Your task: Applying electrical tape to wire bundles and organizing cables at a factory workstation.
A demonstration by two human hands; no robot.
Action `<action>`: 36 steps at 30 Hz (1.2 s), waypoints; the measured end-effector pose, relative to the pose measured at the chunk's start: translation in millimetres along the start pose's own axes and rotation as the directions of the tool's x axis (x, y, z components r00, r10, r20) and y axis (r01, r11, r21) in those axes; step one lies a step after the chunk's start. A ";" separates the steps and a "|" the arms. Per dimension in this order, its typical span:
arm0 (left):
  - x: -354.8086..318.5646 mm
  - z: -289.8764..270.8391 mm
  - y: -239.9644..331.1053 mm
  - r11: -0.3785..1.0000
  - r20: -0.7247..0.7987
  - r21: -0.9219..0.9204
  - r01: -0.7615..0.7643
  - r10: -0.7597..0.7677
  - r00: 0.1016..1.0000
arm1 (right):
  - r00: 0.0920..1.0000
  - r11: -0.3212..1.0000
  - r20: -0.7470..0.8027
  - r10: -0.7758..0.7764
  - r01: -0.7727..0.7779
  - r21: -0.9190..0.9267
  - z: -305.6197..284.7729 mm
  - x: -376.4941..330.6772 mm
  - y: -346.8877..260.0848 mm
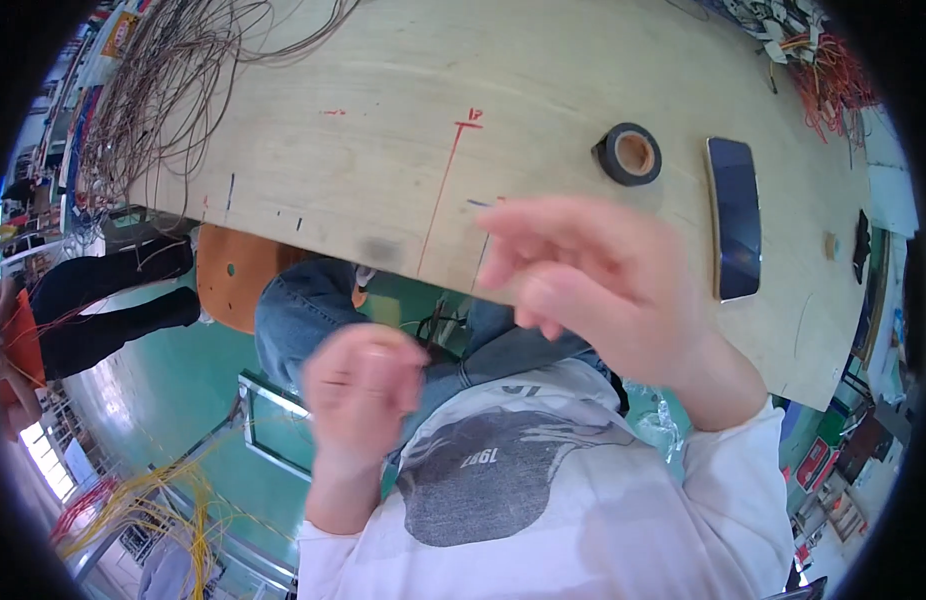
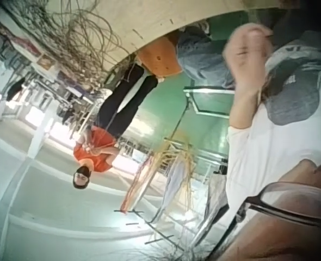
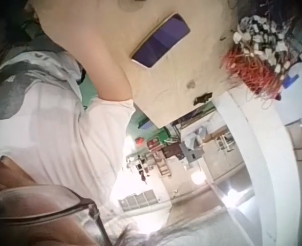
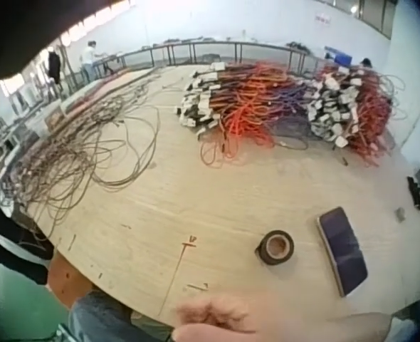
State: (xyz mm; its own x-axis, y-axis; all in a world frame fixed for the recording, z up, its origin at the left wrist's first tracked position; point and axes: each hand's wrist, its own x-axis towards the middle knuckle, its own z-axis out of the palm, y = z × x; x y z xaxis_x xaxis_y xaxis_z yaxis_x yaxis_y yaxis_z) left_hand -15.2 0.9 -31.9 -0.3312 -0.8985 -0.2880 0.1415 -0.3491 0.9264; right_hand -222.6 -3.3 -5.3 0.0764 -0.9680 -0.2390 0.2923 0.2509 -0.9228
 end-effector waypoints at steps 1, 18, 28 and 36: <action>-0.6 -14.2 5.5 0.996 -0.101 -0.052 -0.078 0.072 0.992 | 0.979 0.961 0.165 -0.120 0.156 -0.228 -6.2 -10.8 1.8; 3.3 -120.8 -156.1 0.807 -0.563 0.476 0.349 -0.025 0.826 | 0.639 0.564 0.062 0.766 -0.716 0.411 123.7 59.6 303.4; -34.8 -98.3 -42.0 0.942 -0.539 -0.333 -0.032 -0.162 0.826 | 0.900 0.985 0.405 0.162 -0.173 -0.009 162.2 16.7 169.2; -43.1 -88.7 -24.7 0.978 -0.495 -0.166 -0.125 0.027 0.869 | 0.906 0.972 0.423 0.027 0.075 -0.223 158.6 10.3 157.2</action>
State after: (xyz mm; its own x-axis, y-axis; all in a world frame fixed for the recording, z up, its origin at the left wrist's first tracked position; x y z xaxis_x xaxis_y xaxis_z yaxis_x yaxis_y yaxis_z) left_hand 78.3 24.7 -64.0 0.1776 -0.9216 -0.3451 0.3351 -0.2730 0.9017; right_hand -24.6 26.2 -104.9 0.4805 -0.8696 -0.1139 0.0778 0.1717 -0.9821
